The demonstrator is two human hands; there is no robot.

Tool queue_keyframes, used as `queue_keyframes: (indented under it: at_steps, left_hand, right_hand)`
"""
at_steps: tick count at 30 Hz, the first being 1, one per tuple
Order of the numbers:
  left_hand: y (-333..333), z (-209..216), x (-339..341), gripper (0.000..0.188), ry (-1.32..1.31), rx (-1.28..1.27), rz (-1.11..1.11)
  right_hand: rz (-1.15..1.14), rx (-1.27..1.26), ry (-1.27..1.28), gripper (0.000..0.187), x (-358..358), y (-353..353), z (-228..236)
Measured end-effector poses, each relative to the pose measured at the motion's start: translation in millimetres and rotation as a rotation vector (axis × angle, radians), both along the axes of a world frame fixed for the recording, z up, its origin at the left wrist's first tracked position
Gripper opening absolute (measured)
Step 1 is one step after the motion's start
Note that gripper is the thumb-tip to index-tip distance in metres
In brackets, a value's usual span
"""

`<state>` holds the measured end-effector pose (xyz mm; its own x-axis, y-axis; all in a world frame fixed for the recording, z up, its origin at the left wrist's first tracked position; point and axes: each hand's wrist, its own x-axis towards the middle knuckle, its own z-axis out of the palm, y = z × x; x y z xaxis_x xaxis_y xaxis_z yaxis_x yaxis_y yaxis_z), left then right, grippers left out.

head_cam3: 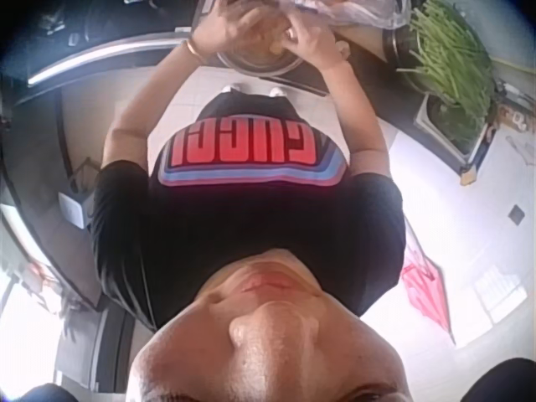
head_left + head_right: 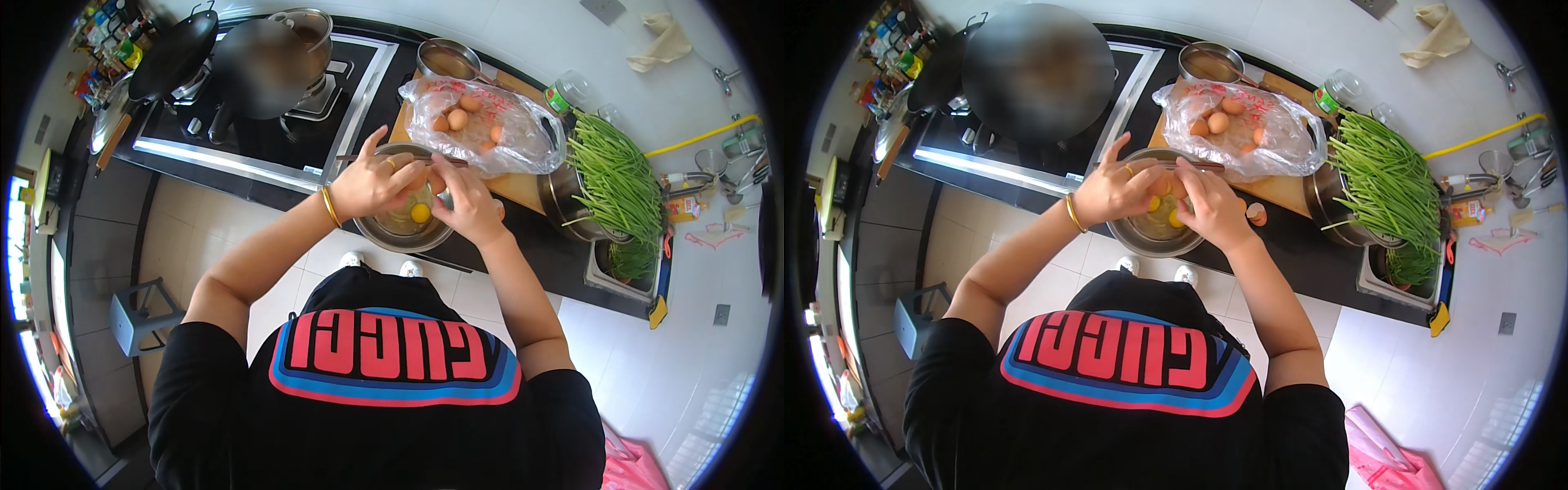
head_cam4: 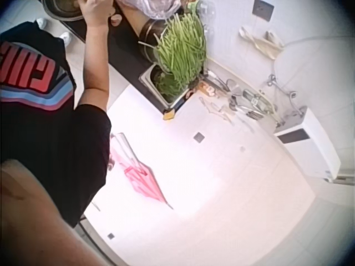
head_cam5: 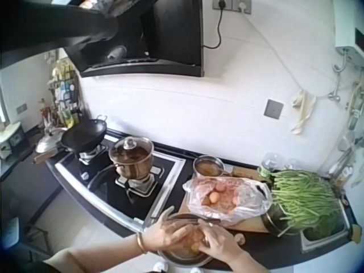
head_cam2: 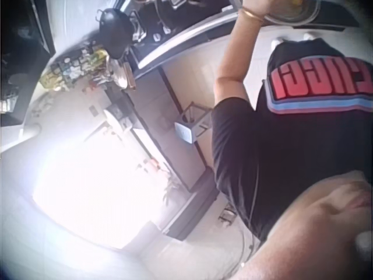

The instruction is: The person retrieves a bag of eggs from the refrigerator, places them on the counter, and cracks multiple eggs one by one into a metal bowl. The shells are discarded on the countertop next to the bowl.

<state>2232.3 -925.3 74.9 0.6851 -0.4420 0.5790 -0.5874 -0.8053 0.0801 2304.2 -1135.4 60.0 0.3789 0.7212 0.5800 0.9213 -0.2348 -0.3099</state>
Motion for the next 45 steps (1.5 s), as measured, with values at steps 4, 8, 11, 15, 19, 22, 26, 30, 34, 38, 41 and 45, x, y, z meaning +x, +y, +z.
queue_keyframes:
  at_steps: [4, 8, 11, 15, 19, 22, 26, 30, 34, 38, 41, 45]
  left_hand:
    - [2, 55, 2, 0.049, -0.162, 0.092, -0.007]
    - [1, 105, 3, 0.047, -0.345, 0.166, 0.018]
    - [-3, 138, 2, 0.045, -0.454, 0.209, -0.002]
    - [-1, 140, -6, 0.051, -0.371, 0.112, -0.004]
    - [7, 74, -3, 0.055, 0.022, 0.154, 0.061]
    - [12, 5, 7, 0.053, 0.314, 0.072, 0.095]
    - [13, 9, 4, 0.058, 0.345, -0.119, 0.16]
    - [-2, 38, 1, 0.062, 0.204, -0.23, 0.165]
    - [-6, -53, -6, 0.065, 0.256, 0.129, 0.284]
    - [-4, -59, -4, 0.068, 0.304, -0.061, 0.272]
    - [-3, -56, -1, 0.062, 0.501, -0.231, 0.282]
    - [-1, -42, -4, 0.058, 0.767, -0.825, 0.196]
  right_hand:
    - [0.011, 0.063, -0.181, 0.059, 3, 1, 53]
    - [0.044, 0.075, -0.363, 0.057, 9, -1, 114]
    - [0.02, 0.095, -0.454, 0.055, 5, -8, 149]
    - [0.036, 0.085, -0.45, 0.05, 3, 1, 158]
    - [0.072, -0.065, -0.249, 0.04, 12, 10, 92]
    - [0.054, -0.199, -0.028, 0.036, 11, 5, 28]
    - [-0.041, -0.043, -0.005, 0.039, 4, 10, 30]
    - [-0.191, 0.232, 0.087, 0.045, -7, -2, 54]
    - [-0.229, -0.086, 0.221, 0.044, -6, -6, -35]
    - [-0.219, 0.111, 0.276, 0.042, -13, -8, -42]
    - [-0.176, 0.047, 0.541, 0.039, -9, -8, -47]
    - [-0.017, 0.341, 1.002, 0.037, -9, -9, -57]
